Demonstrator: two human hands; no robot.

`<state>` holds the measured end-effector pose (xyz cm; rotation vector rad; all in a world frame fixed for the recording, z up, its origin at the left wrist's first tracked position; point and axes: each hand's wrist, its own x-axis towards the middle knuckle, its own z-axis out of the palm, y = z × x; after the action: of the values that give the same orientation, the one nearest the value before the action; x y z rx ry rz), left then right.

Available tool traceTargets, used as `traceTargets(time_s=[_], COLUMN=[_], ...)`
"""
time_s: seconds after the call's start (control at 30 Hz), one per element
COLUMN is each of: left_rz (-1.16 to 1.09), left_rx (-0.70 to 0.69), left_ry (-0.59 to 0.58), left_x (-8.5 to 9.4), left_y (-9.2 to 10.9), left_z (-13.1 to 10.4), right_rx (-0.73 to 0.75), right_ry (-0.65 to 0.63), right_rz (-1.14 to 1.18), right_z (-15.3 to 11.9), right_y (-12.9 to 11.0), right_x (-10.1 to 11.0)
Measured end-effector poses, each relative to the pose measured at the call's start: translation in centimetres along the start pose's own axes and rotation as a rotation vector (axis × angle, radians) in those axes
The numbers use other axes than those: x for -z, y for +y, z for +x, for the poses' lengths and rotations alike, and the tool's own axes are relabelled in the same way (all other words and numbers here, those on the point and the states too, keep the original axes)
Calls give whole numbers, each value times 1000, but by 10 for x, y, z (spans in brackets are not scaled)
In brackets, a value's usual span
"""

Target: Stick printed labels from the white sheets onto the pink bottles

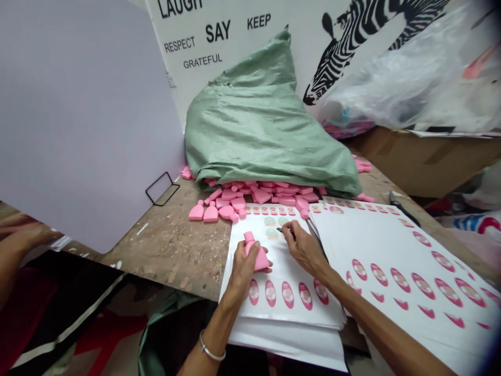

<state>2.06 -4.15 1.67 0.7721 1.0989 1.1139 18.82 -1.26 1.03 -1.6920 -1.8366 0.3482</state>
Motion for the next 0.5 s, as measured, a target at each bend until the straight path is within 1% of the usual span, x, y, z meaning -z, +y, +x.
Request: traceTargets(time_s=[0.07,0.13,0.23,0.3,0.4,0.5], left_rz=[62,140,217,233,261,287], left_rx=[9,-39,-129,-151,-171,-182], left_ry=[-14,-39,-67,-57,-43,-40], left_x=[-6,-12,-18,-19,-18,-16], left_y=[1,1,-3,-8,-13,-14], left_z=[8,18,35,43,48,47], right_rx=[62,112,137,151,157,148], right_ry=[53,69,62,54,39,22], right_rz=[-184,-276,-298,-306,-298,-272], right_z=[17,25,26,24,22,24], right_y=[19,29,35,36,37,38], right_x=[-4,-8,-14,-16,-18,-18])
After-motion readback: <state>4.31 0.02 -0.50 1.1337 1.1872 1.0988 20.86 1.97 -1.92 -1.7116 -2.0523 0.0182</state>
